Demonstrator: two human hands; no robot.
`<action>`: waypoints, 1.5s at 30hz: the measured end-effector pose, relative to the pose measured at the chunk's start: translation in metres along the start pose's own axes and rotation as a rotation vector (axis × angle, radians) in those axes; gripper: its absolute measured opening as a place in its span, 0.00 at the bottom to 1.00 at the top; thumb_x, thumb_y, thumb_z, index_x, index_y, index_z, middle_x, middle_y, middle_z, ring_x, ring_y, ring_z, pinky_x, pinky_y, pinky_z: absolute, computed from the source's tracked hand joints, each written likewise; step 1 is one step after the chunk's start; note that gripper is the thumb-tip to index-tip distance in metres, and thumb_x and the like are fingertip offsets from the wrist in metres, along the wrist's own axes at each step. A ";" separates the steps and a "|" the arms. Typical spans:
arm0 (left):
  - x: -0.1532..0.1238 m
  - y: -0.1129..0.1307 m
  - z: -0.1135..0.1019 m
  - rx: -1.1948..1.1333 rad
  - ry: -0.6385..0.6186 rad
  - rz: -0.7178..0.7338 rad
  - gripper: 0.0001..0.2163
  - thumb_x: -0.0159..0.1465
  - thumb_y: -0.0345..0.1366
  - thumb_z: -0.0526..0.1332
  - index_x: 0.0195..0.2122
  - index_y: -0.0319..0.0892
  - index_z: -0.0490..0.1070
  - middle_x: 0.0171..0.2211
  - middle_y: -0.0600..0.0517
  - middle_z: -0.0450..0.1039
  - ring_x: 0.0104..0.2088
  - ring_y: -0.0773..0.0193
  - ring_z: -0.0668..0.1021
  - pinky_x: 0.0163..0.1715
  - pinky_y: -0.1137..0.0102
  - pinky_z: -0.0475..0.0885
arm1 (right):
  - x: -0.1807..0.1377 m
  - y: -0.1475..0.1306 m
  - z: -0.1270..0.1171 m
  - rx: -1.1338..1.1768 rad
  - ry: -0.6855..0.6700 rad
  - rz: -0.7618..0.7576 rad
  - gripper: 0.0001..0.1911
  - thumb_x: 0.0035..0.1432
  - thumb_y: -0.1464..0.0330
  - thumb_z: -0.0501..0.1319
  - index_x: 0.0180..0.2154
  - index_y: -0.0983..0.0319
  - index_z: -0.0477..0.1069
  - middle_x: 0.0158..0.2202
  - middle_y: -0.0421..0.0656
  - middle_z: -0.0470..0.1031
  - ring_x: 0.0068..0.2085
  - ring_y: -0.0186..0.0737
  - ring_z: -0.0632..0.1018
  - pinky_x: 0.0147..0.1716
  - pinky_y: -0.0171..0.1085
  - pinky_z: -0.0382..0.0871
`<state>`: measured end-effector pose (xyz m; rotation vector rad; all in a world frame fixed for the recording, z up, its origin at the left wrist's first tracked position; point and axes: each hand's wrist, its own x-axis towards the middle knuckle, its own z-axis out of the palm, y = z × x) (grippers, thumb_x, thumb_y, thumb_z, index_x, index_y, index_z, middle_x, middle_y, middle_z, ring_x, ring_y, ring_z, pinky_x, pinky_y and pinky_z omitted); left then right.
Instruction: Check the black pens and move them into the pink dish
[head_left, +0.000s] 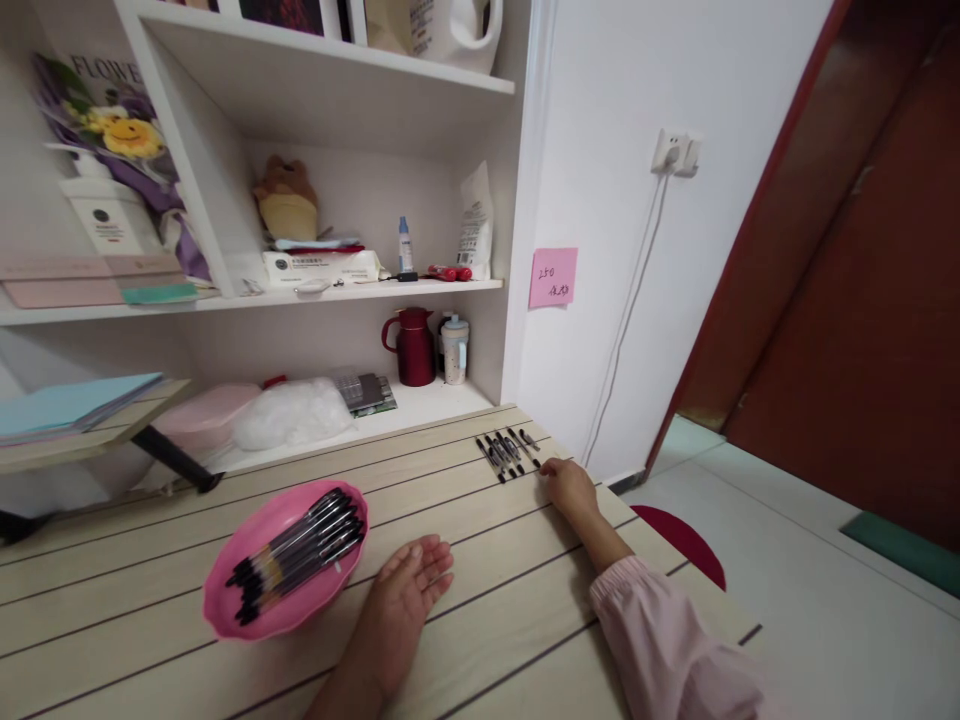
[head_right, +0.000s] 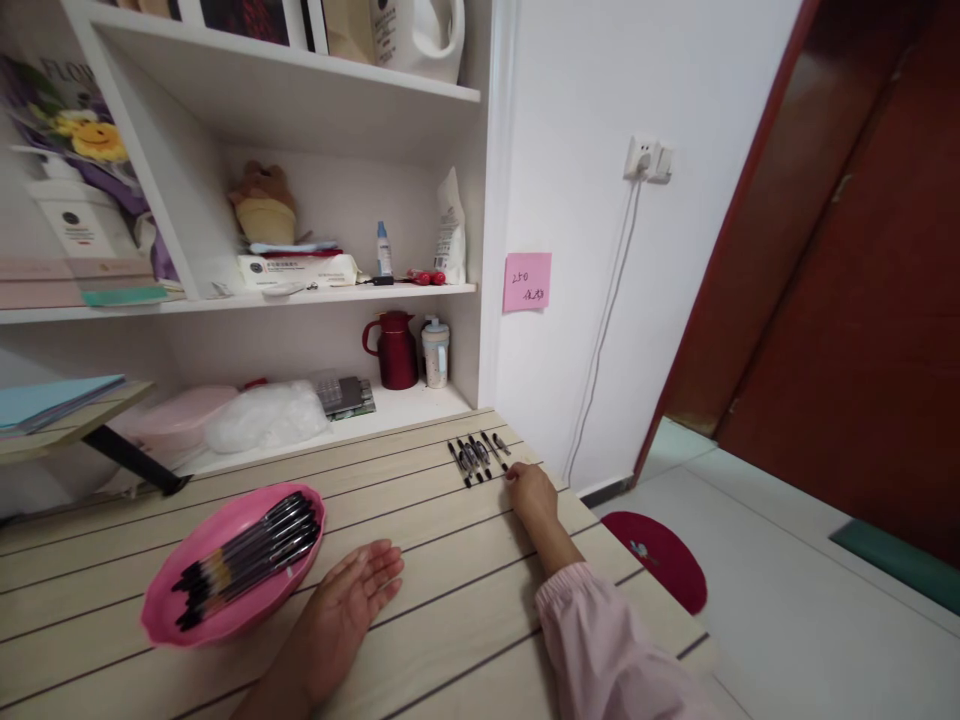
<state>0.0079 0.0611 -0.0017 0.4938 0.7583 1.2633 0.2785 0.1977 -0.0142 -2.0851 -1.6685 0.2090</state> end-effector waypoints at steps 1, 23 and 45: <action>0.000 0.000 0.000 0.001 0.001 0.001 0.11 0.53 0.35 0.63 0.37 0.37 0.73 0.39 0.41 0.75 0.43 0.54 0.75 0.50 0.58 0.63 | 0.000 -0.002 0.001 0.002 -0.007 -0.020 0.17 0.49 0.76 0.54 0.37 0.56 0.75 0.38 0.43 0.76 0.39 0.39 0.74 0.36 0.32 0.61; -0.001 -0.005 -0.001 0.103 -0.039 0.062 0.11 0.55 0.37 0.61 0.38 0.37 0.73 0.38 0.42 0.75 0.41 0.56 0.75 0.45 0.60 0.66 | -0.006 -0.013 0.008 -0.001 -0.034 -0.105 0.17 0.50 0.75 0.53 0.36 0.56 0.76 0.39 0.45 0.75 0.41 0.40 0.74 0.38 0.33 0.61; -0.034 0.120 -0.041 1.956 0.477 0.356 0.04 0.47 0.27 0.61 0.22 0.41 0.66 0.27 0.47 0.73 0.32 0.54 0.74 0.29 0.67 0.61 | -0.095 -0.103 0.015 0.670 -0.246 -0.508 0.12 0.46 0.76 0.51 0.23 0.61 0.72 0.26 0.43 0.75 0.30 0.38 0.74 0.32 0.35 0.64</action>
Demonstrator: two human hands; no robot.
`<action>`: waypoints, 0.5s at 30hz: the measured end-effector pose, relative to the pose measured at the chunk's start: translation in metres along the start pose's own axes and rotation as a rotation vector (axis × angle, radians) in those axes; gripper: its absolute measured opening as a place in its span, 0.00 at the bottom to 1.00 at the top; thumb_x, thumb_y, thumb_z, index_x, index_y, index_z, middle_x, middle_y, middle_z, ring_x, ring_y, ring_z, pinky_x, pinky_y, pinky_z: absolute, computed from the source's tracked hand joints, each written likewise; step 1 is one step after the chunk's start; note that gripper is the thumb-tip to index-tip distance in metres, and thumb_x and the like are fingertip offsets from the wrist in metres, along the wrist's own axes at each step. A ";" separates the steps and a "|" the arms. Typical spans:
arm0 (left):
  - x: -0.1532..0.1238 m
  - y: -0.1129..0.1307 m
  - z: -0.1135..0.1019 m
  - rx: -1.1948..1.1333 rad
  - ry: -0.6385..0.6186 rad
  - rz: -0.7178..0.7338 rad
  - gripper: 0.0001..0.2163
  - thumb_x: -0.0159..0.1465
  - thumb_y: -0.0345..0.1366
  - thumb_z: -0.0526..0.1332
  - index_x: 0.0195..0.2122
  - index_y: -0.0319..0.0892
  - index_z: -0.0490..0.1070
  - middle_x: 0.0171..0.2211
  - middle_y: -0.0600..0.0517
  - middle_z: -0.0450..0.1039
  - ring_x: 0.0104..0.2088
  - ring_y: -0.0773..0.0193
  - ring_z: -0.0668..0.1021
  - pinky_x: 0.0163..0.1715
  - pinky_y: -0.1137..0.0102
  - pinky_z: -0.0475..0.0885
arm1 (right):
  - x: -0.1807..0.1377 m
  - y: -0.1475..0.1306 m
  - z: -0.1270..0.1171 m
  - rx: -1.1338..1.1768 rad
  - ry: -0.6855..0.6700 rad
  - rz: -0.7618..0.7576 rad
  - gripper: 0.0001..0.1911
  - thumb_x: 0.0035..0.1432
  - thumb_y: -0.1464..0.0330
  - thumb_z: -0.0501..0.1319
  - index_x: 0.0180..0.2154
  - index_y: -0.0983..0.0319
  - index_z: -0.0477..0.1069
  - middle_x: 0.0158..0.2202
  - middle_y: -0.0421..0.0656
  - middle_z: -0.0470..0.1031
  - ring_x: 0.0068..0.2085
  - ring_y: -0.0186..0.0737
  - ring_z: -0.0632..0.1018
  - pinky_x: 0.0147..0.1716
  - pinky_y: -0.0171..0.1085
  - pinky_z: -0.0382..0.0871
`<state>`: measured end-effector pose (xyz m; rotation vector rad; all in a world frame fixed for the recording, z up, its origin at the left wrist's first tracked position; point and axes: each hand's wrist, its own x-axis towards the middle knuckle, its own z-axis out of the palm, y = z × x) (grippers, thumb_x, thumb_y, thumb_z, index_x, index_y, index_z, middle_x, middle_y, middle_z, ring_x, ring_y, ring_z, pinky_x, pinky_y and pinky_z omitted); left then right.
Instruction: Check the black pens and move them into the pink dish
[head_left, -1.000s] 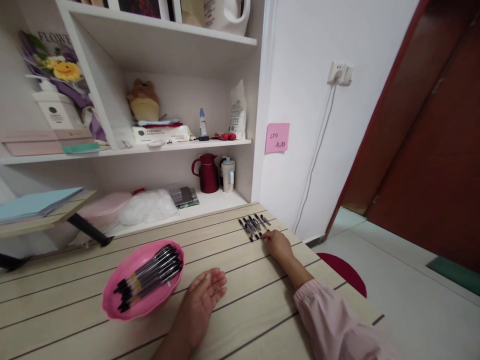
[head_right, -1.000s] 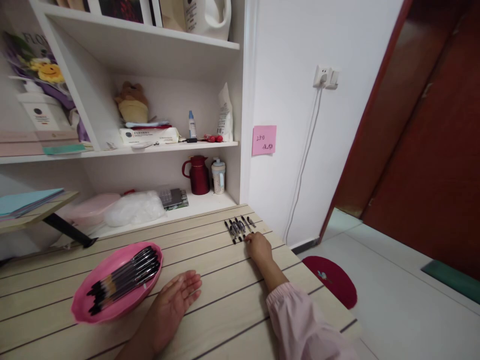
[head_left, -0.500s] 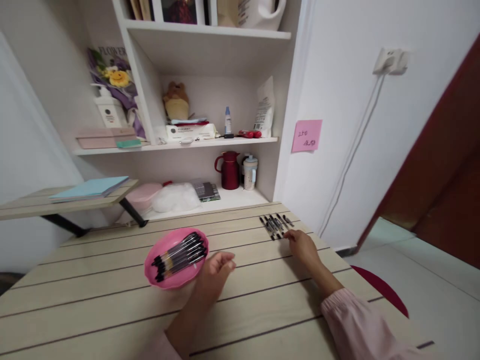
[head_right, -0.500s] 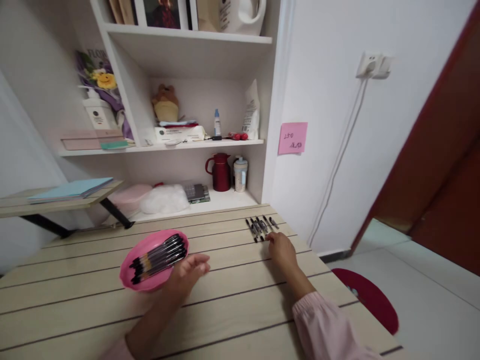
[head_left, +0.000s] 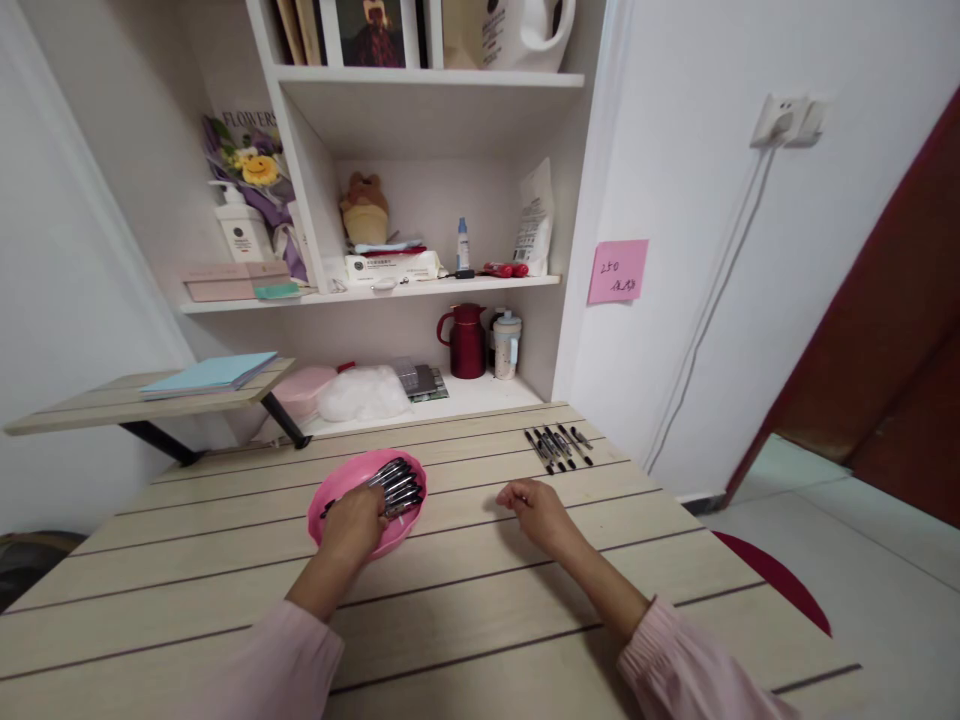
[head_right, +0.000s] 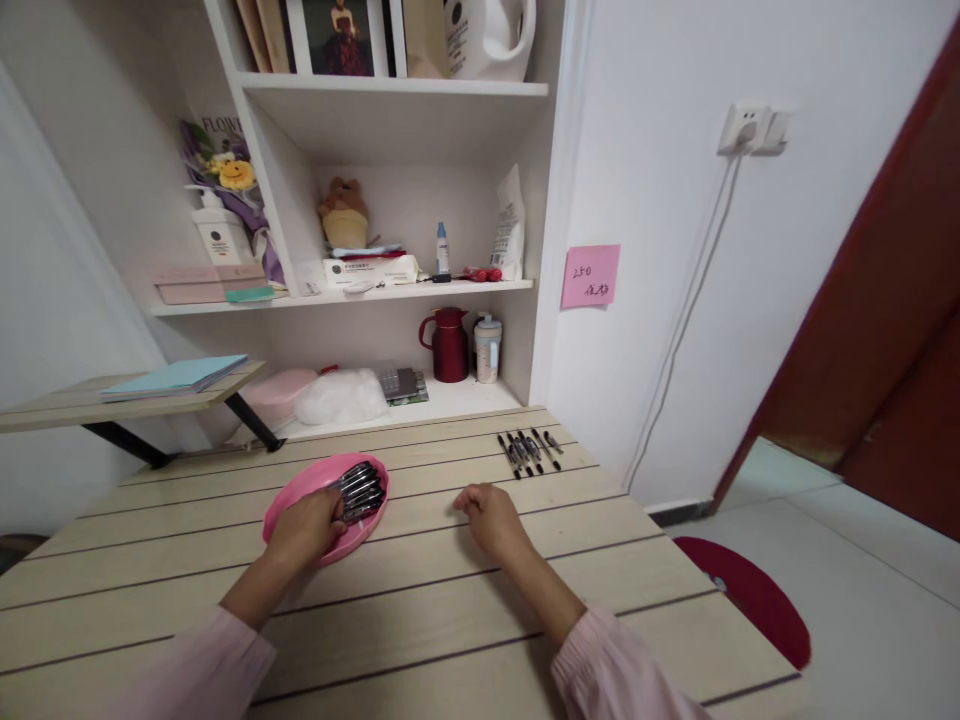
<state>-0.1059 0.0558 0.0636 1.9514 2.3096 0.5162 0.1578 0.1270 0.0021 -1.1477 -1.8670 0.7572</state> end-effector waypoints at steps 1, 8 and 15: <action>-0.002 0.004 -0.003 -0.018 0.013 0.007 0.04 0.49 0.29 0.60 0.23 0.41 0.65 0.25 0.48 0.73 0.31 0.55 0.74 0.29 0.68 0.61 | -0.001 -0.005 0.004 0.076 -0.013 0.018 0.11 0.46 0.75 0.51 0.24 0.62 0.72 0.25 0.42 0.74 0.28 0.37 0.73 0.30 0.35 0.65; -0.026 0.086 0.025 -0.918 -0.192 0.065 0.06 0.55 0.39 0.55 0.28 0.44 0.60 0.17 0.59 0.63 0.15 0.70 0.67 0.17 0.75 0.61 | -0.013 -0.045 0.021 0.698 -0.144 0.020 0.19 0.53 0.55 0.55 0.39 0.63 0.70 0.28 0.42 0.75 0.26 0.35 0.73 0.27 0.35 0.66; -0.039 0.122 0.091 -1.511 -0.413 -0.212 0.14 0.52 0.47 0.60 0.28 0.40 0.63 0.16 0.59 0.62 0.11 0.78 0.57 0.10 0.80 0.47 | -0.017 -0.038 0.035 1.000 0.089 0.347 0.21 0.48 0.50 0.58 0.31 0.63 0.64 0.24 0.39 0.72 0.12 0.25 0.63 0.07 0.26 0.51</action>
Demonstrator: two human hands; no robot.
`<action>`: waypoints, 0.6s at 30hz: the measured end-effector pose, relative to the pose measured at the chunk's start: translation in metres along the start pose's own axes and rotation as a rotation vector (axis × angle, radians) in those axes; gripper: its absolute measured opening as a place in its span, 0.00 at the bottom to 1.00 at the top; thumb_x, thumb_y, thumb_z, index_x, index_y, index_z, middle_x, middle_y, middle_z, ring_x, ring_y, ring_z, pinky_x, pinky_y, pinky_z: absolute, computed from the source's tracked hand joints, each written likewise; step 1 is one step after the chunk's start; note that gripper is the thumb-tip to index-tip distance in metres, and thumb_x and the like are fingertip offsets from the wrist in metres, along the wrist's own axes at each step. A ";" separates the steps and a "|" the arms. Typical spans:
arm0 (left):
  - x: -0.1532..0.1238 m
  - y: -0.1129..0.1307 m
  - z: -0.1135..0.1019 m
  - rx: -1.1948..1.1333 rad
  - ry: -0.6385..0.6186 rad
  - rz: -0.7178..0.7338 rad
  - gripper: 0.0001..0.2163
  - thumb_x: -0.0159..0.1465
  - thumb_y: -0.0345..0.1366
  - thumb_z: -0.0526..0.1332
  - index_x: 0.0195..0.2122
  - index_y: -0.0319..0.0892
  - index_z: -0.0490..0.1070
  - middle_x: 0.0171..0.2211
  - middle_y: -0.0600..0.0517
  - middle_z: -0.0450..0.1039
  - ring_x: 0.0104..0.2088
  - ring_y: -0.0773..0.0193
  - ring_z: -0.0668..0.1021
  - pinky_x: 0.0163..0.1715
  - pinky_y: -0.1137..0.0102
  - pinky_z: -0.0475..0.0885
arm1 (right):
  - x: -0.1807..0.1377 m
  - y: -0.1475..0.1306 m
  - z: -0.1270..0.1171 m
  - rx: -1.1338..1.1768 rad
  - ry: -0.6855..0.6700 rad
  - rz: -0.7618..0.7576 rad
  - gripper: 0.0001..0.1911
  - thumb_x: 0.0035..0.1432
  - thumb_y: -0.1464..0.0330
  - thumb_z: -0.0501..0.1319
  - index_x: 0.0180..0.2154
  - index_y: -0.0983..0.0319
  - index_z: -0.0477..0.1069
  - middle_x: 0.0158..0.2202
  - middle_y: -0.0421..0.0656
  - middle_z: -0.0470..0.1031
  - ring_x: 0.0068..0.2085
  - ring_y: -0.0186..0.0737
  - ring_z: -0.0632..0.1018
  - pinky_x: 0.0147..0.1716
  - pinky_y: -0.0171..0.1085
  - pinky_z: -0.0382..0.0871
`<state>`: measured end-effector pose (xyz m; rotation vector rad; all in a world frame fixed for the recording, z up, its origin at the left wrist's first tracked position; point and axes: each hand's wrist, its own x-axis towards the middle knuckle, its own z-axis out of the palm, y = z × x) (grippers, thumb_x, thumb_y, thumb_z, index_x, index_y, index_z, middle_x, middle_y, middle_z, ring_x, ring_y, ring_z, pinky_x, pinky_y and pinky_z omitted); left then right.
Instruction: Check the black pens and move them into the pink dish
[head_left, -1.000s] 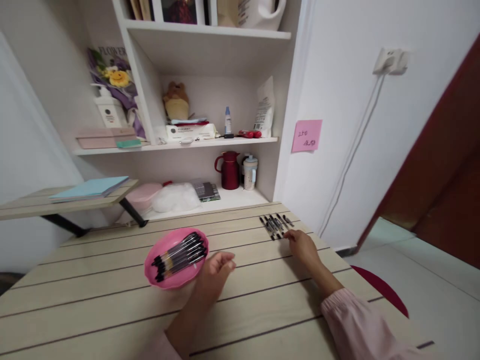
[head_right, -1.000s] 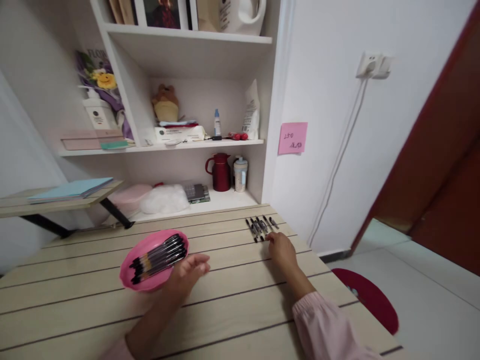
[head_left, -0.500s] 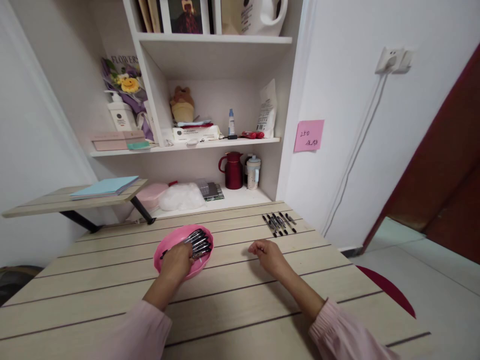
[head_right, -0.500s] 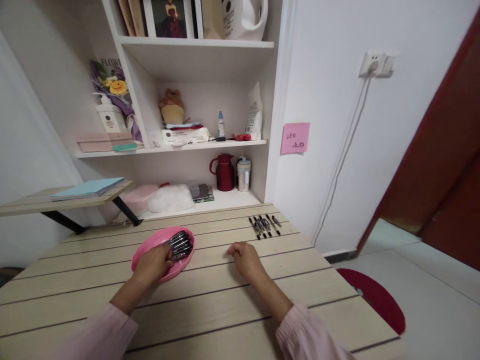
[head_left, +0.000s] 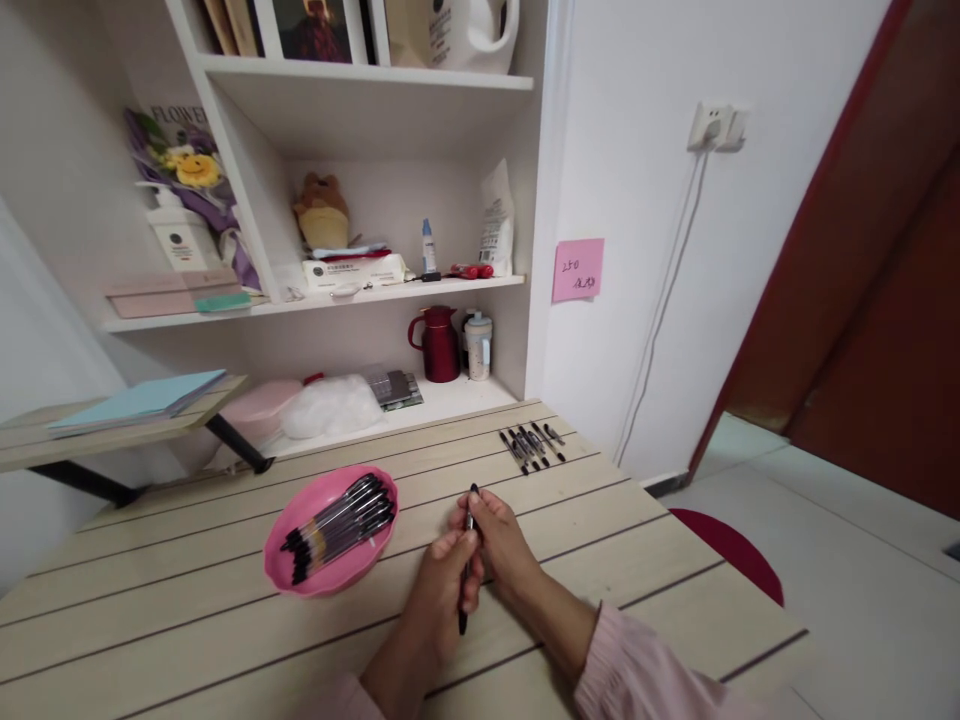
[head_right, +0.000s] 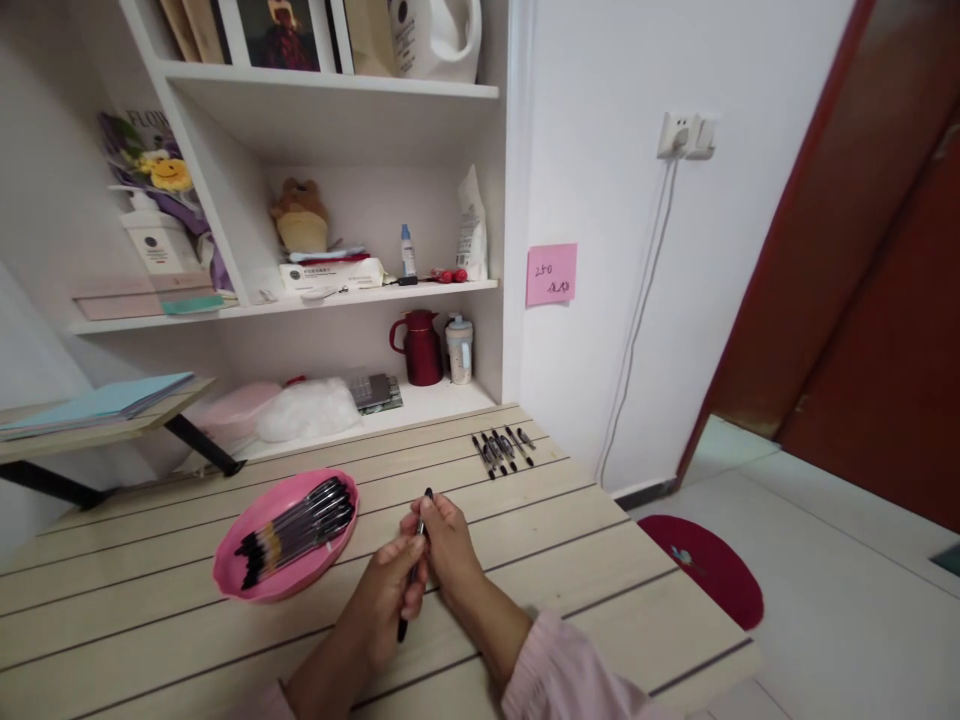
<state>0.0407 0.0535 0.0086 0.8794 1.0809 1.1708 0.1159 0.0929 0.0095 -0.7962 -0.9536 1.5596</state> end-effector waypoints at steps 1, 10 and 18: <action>0.001 -0.003 0.000 -0.032 0.002 -0.004 0.15 0.51 0.46 0.61 0.30 0.40 0.64 0.16 0.59 0.62 0.11 0.79 0.56 0.10 0.80 0.46 | 0.002 0.002 -0.001 0.006 0.018 0.032 0.22 0.48 0.50 0.57 0.31 0.63 0.63 0.22 0.38 0.72 0.10 0.24 0.61 0.06 0.26 0.47; -0.002 -0.009 0.001 -0.085 -0.083 -0.066 0.16 0.53 0.46 0.61 0.36 0.42 0.64 0.17 0.60 0.63 0.10 0.80 0.53 0.10 0.80 0.44 | 0.021 -0.012 -0.017 0.028 0.112 -0.034 0.18 0.47 0.53 0.60 0.29 0.62 0.63 0.21 0.39 0.72 0.21 0.31 0.72 0.17 0.28 0.63; -0.001 -0.007 -0.005 -0.077 -0.075 -0.013 0.14 0.57 0.46 0.56 0.37 0.42 0.63 0.19 0.60 0.64 0.10 0.79 0.55 0.10 0.79 0.46 | 0.026 -0.025 -0.035 0.113 0.110 0.057 0.13 0.44 0.64 0.63 0.31 0.62 0.64 0.20 0.36 0.69 0.16 0.27 0.66 0.14 0.28 0.57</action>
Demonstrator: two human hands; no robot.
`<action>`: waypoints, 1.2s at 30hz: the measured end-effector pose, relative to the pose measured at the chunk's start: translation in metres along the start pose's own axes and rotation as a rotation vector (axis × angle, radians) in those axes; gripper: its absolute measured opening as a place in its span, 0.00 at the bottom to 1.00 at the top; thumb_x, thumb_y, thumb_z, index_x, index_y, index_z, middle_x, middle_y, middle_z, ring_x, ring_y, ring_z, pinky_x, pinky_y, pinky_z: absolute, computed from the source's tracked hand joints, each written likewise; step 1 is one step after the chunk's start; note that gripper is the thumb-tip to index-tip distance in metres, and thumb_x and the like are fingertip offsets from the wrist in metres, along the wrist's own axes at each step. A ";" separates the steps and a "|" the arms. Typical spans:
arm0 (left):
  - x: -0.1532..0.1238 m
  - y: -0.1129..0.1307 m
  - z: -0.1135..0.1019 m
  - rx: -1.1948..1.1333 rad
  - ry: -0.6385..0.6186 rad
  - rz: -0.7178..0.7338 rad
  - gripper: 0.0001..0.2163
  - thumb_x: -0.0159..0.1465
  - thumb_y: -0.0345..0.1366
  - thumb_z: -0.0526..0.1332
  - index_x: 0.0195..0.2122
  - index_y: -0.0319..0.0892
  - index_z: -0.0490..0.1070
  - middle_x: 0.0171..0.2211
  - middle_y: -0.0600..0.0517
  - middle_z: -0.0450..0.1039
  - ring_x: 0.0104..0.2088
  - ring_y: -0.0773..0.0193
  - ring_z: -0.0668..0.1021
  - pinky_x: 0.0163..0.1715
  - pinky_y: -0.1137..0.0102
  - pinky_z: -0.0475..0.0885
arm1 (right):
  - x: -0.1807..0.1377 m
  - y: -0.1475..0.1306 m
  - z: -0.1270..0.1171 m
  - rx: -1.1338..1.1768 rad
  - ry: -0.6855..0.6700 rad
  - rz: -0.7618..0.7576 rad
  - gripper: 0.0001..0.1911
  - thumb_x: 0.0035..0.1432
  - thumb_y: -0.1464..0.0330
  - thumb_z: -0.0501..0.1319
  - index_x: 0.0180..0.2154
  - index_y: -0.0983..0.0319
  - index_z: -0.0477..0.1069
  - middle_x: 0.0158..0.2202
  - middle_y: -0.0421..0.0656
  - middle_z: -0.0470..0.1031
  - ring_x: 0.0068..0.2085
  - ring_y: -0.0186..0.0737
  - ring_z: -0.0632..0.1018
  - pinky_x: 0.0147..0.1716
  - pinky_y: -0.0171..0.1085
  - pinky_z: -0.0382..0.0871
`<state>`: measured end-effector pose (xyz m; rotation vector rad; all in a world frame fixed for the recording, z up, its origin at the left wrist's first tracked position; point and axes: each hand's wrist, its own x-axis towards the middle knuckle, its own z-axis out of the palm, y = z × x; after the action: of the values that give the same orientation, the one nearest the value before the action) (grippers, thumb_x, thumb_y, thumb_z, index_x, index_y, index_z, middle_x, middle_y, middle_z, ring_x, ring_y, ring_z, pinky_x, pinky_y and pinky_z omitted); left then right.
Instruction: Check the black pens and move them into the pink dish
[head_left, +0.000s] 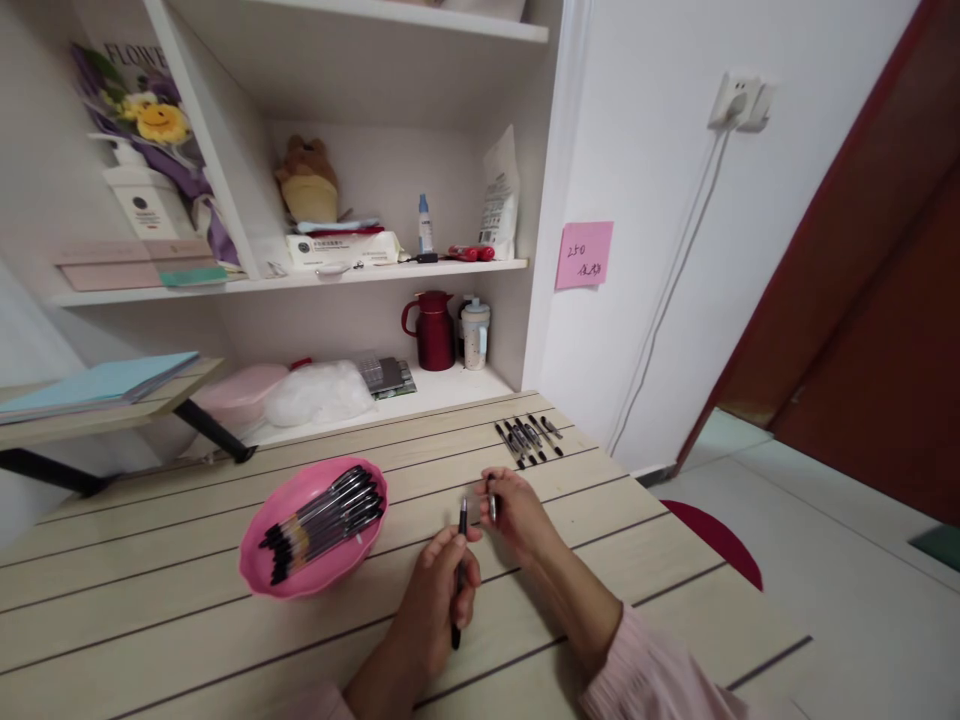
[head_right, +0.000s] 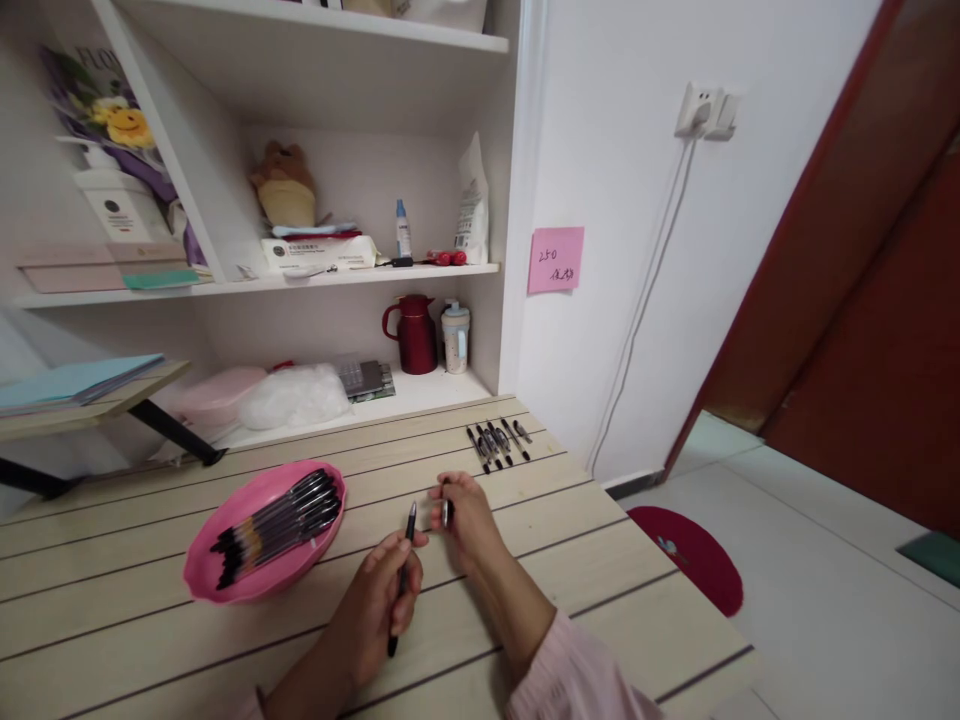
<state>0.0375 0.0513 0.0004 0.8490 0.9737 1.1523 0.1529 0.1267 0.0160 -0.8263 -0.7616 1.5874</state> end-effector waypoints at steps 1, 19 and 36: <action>0.000 0.000 0.000 0.007 -0.001 0.012 0.13 0.57 0.46 0.56 0.35 0.42 0.63 0.20 0.59 0.64 0.10 0.79 0.54 0.10 0.79 0.45 | -0.003 0.004 0.003 -0.038 -0.054 0.036 0.12 0.45 0.62 0.63 0.27 0.62 0.63 0.18 0.35 0.68 0.15 0.26 0.64 0.13 0.27 0.54; -0.004 0.004 -0.001 -0.148 -0.102 -0.114 0.09 0.58 0.43 0.56 0.32 0.44 0.60 0.16 0.62 0.61 0.09 0.80 0.51 0.10 0.80 0.41 | -0.013 0.008 0.003 -0.092 -0.313 0.068 0.16 0.40 0.61 0.69 0.25 0.66 0.70 0.11 0.34 0.63 0.14 0.27 0.64 0.14 0.27 0.49; -0.005 0.009 -0.004 -0.250 -0.204 -0.189 0.09 0.57 0.42 0.57 0.32 0.43 0.61 0.16 0.62 0.60 0.09 0.81 0.50 0.10 0.81 0.40 | -0.014 0.004 0.001 -0.087 -0.409 0.066 0.15 0.42 0.61 0.67 0.28 0.66 0.72 0.09 0.33 0.61 0.14 0.27 0.63 0.15 0.29 0.50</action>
<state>0.0299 0.0481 0.0076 0.6444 0.7090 0.9800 0.1517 0.1122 0.0147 -0.5972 -1.1090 1.8192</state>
